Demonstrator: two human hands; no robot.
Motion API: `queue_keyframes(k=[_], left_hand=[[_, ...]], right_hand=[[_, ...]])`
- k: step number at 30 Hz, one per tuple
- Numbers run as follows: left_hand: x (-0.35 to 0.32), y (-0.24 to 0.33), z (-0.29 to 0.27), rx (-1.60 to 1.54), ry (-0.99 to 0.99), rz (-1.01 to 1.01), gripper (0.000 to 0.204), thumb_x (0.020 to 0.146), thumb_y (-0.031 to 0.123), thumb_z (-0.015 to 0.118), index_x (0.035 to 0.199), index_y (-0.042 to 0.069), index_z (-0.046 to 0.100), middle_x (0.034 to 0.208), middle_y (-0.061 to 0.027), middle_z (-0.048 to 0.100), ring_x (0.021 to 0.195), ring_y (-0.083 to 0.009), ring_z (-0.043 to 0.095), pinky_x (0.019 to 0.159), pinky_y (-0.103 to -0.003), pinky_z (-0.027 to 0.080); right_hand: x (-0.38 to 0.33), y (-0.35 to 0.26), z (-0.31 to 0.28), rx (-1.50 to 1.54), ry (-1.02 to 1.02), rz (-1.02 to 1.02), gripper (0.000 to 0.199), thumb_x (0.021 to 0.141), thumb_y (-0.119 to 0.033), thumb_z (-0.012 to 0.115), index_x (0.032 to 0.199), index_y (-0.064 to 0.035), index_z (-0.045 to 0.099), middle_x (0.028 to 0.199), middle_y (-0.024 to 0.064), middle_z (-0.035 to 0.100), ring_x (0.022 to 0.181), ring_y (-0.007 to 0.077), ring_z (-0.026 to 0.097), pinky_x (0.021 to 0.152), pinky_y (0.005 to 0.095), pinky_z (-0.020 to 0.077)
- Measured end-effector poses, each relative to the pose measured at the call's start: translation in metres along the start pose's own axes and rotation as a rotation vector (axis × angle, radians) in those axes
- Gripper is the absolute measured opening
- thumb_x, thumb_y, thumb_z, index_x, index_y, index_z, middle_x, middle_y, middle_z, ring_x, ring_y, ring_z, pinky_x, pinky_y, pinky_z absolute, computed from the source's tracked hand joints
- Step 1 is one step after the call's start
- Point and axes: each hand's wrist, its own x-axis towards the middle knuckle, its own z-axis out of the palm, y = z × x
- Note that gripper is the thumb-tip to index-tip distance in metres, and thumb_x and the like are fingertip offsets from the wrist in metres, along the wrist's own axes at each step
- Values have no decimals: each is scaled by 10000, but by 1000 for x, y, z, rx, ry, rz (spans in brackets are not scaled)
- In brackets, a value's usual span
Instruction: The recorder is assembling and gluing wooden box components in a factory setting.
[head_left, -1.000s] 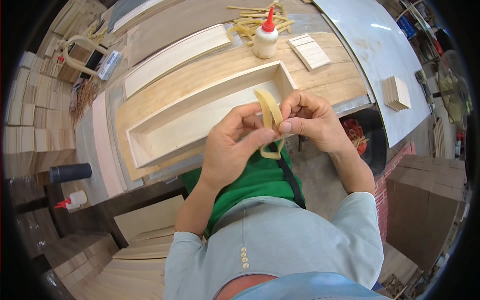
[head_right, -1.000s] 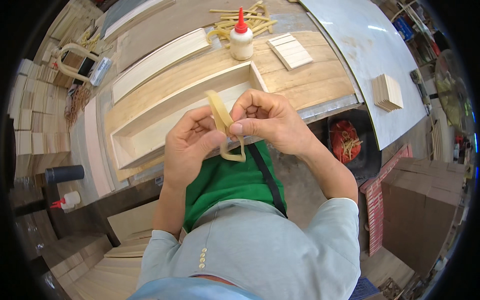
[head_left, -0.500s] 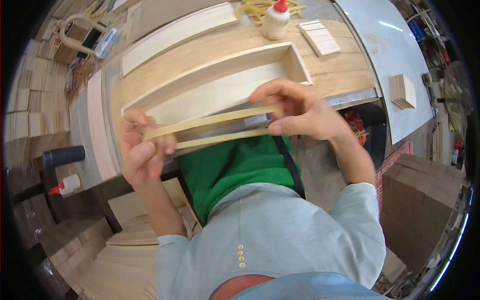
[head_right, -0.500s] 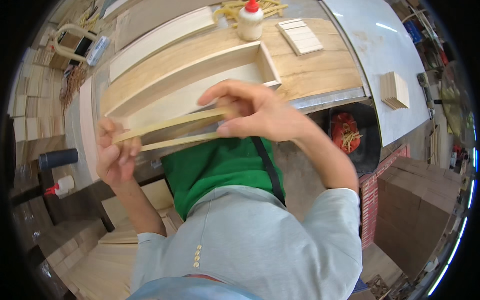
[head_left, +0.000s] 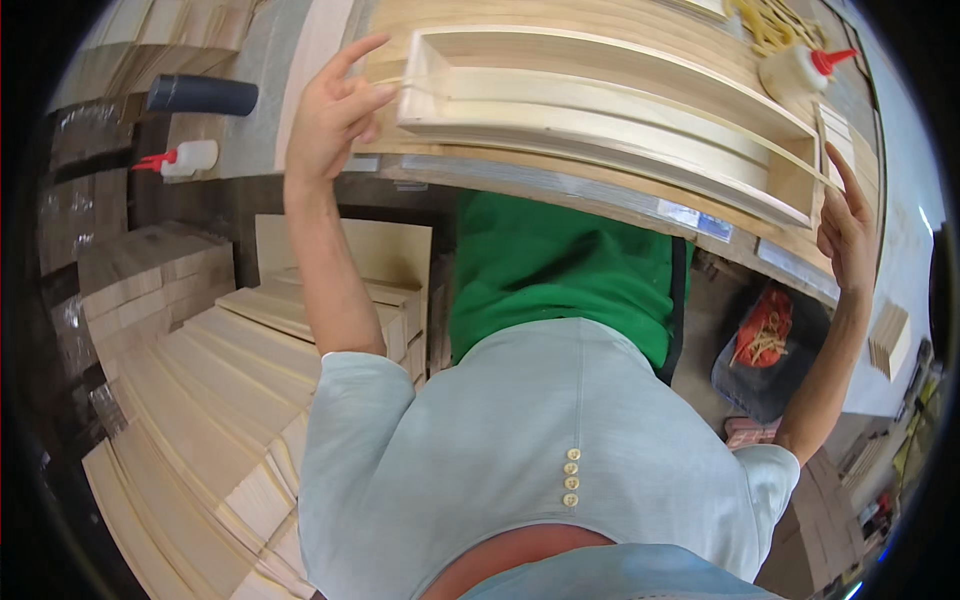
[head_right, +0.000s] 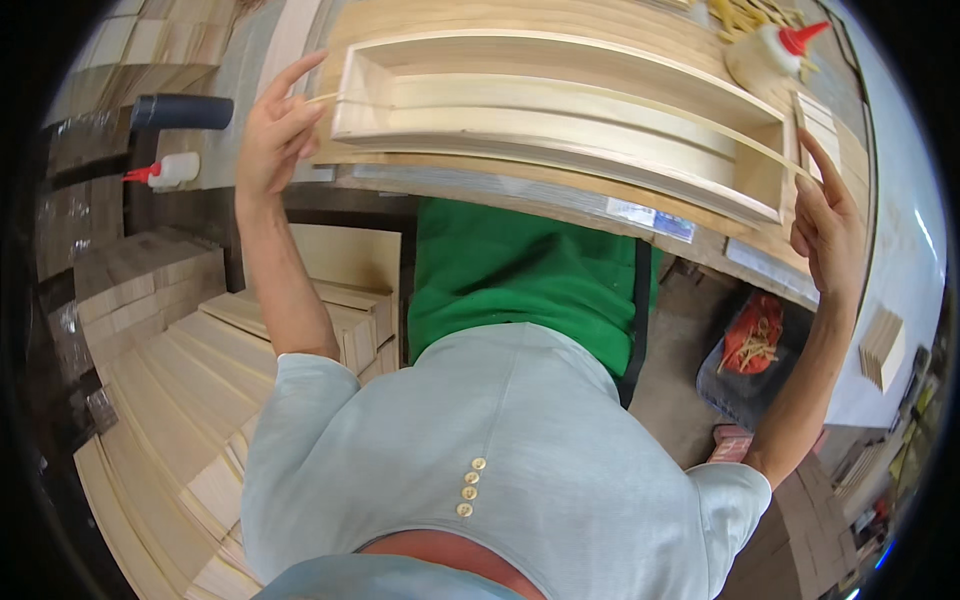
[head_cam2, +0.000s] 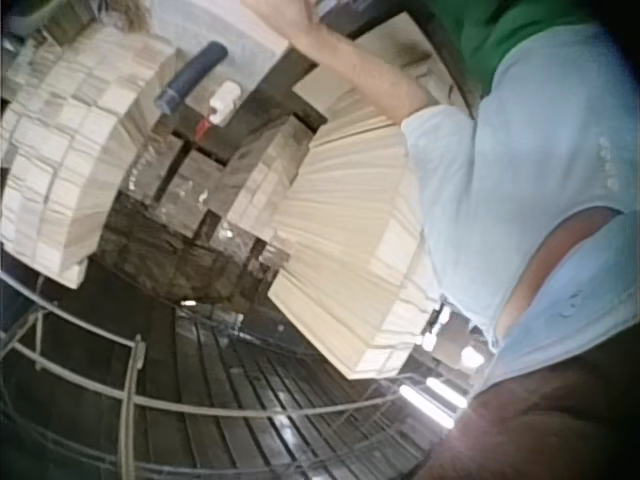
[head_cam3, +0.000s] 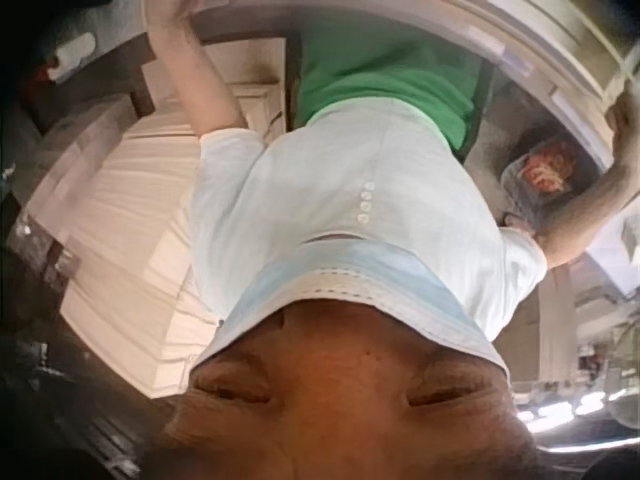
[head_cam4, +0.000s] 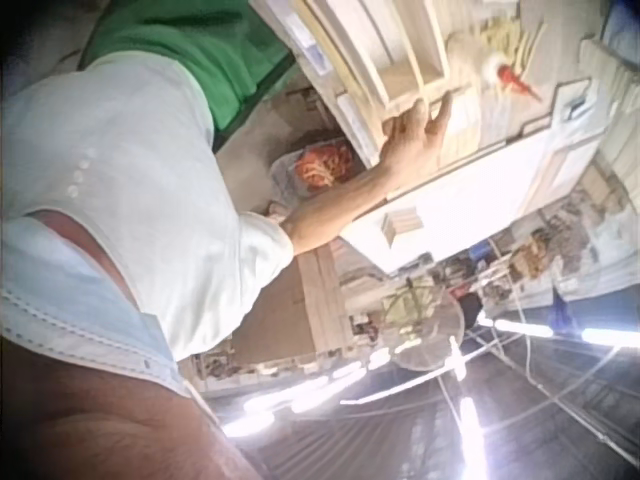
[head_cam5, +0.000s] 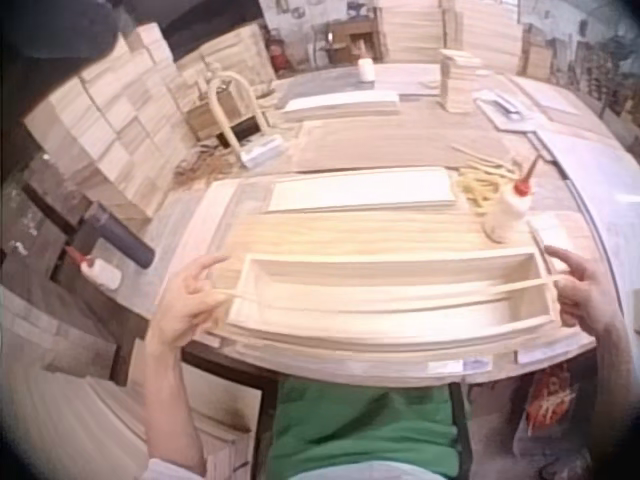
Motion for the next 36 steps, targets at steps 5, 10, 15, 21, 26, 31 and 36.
queue_keyframes(k=[5, 10, 15, 21, 26, 31, 36], left_hand=[[11, -2, -4, -23, -127, -47, 587, 866, 101, 594, 1381, -55, 361, 495, 90, 355, 396, -5, 287, 409, -183, 302], [20, -6, -1, -59, -161, -94, 537, 878, 121, 579, 1354, -57, 405, 462, 98, 328, 349, -6, 273, 384, -186, 302], [44, -18, -7, -103, -65, -102, 312, 870, 101, 600, 1143, -50, 604, 471, 83, 375, 361, -12, 302, 394, -198, 327], [73, -44, -14, -415, -54, -185, 158, 891, 95, 556, 927, -40, 630, 473, 85, 349, 353, -18, 300, 397, -182, 314], [72, -59, -21, -768, -324, -190, 182, 903, 102, 534, 999, -44, 583, 542, 68, 428, 428, -28, 397, 446, -197, 389], [35, -32, -12, -99, 106, -139, 320, 911, 175, 568, 1166, -17, 566, 902, -47, 603, 815, -111, 572, 689, -248, 492], [-3, -37, -2, 45, 197, 22, 501, 889, 216, 621, 1341, 50, 481, 1146, -123, 609, 1076, -194, 566, 890, -299, 462]], right_hand=[[15, 3, 11, -10, -31, 0, 491, 975, -199, 478, 1440, -105, 353, 553, -100, 235, 424, 8, 205, 356, 177, 195], [24, 0, 10, 190, -131, 96, 444, 982, -185, 474, 1399, -52, 400, 534, -95, 268, 384, 4, 218, 343, 166, 235], [58, 16, 0, 274, -114, 50, 339, 975, -161, 479, 1239, 50, 510, 524, -49, 393, 352, 16, 279, 327, 175, 285], [83, 33, -14, 366, -177, 52, 260, 943, -117, 506, 1128, 57, 564, 623, 6, 560, 351, 24, 350, 329, 166, 321], [87, 45, -21, 411, -266, 68, 291, 943, -130, 507, 1157, 62, 557, 722, 45, 629, 406, 32, 435, 368, 168, 373], [63, 28, 6, 397, 32, 146, 347, 963, -188, 509, 1211, 52, 546, 922, 83, 660, 737, 73, 610, 615, 191, 493], [38, 6, -17, -190, 180, -153, 316, 964, -209, 536, 1188, 4, 604, 1003, 60, 640, 883, 107, 586, 733, 215, 458]])
